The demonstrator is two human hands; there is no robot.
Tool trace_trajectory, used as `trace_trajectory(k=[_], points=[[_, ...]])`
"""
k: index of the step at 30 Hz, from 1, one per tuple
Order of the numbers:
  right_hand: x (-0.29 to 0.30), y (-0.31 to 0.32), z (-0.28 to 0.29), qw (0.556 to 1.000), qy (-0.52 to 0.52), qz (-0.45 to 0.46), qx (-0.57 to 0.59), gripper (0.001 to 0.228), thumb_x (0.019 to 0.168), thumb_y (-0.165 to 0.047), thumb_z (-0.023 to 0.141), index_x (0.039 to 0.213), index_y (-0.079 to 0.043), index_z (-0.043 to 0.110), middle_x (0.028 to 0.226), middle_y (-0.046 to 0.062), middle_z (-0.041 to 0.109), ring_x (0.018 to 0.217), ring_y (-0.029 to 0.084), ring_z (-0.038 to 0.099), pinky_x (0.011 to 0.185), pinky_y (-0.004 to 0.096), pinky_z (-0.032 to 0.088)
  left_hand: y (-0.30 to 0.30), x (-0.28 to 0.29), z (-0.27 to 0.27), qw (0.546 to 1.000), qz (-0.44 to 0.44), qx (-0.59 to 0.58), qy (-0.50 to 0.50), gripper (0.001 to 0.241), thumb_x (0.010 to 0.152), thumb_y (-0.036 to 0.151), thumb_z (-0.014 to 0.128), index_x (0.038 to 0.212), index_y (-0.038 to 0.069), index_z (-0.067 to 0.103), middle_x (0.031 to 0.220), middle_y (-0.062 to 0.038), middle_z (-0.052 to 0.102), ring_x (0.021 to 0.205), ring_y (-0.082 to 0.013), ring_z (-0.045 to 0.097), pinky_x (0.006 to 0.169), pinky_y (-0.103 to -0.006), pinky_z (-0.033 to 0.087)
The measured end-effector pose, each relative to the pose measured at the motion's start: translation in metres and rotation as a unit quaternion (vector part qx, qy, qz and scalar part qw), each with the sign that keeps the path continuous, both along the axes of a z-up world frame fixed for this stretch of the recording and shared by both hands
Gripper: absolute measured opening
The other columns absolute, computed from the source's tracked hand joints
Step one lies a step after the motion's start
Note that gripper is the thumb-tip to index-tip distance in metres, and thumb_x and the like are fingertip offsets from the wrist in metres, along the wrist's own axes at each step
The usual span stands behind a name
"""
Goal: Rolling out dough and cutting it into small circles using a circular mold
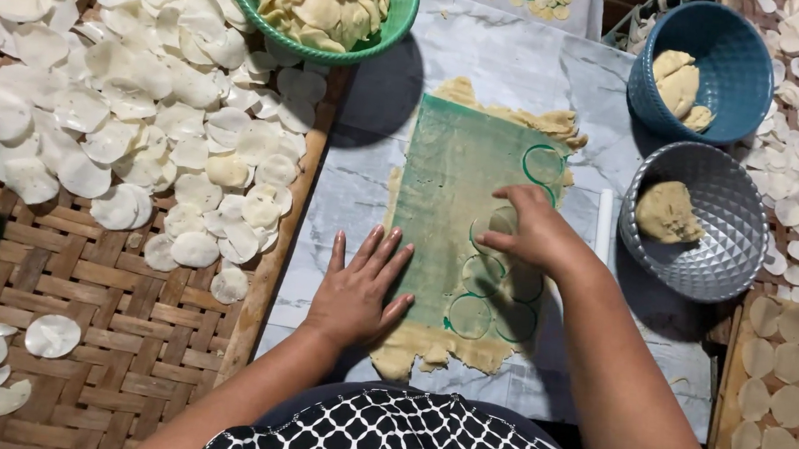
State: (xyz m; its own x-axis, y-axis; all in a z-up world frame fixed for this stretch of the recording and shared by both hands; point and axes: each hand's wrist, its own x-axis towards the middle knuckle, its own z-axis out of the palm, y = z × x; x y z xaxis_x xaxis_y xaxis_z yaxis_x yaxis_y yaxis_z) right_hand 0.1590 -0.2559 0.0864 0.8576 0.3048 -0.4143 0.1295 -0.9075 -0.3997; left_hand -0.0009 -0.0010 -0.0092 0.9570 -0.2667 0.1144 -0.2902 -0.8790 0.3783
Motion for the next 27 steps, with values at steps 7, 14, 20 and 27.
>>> trace_trajectory(k=[7,14,20,27], points=[[0.025,-0.01,0.025,0.999,-0.023,-0.047,0.005,0.063,0.08,-0.027,0.083,0.136,-0.007,0.063,0.13,0.028,0.067,0.122,0.043,0.065,0.105,0.055,0.051,0.0,-0.002,0.001,1.0,0.002,0.004,-0.014,0.068,0.1,0.061,0.043,0.158,0.025,0.036,0.164,-0.005,0.034,0.153,-0.0273,0.027,0.12,-0.067,0.012],[0.055,-0.011,-0.003,0.998,-0.048,-0.044,-0.008,0.059,0.079,-0.03,0.084,0.133,-0.016,0.067,0.129,0.017,0.07,0.12,0.035,0.066,0.103,0.048,0.053,0.0,-0.001,0.004,1.0,0.0,0.008,-0.001,0.069,0.1,0.061,0.042,0.158,0.025,0.035,0.166,-0.005,0.032,0.154,-0.0263,0.024,0.121,-0.0659,0.009],[0.065,-0.016,-0.031,0.998,-0.046,-0.048,-0.016,0.061,0.077,-0.036,0.086,0.133,-0.02,0.068,0.128,0.013,0.072,0.119,0.032,0.068,0.101,0.046,0.055,0.0,0.001,0.001,1.0,0.003,0.01,-0.002,0.069,0.1,0.061,0.042,0.158,0.026,0.034,0.166,-0.004,0.031,0.154,-0.0256,0.024,0.121,-0.0654,0.008],[0.066,-0.007,-0.024,0.997,-0.065,-0.003,-0.047,0.059,0.08,-0.044,0.083,0.131,-0.02,0.068,0.126,0.016,0.07,0.117,0.036,0.068,0.103,0.049,0.054,-0.001,0.0,-0.001,1.0,0.007,0.012,-0.013,0.068,0.1,0.062,0.042,0.158,0.027,0.035,0.165,-0.003,0.032,0.154,-0.0255,0.025,0.121,-0.0654,0.009]])
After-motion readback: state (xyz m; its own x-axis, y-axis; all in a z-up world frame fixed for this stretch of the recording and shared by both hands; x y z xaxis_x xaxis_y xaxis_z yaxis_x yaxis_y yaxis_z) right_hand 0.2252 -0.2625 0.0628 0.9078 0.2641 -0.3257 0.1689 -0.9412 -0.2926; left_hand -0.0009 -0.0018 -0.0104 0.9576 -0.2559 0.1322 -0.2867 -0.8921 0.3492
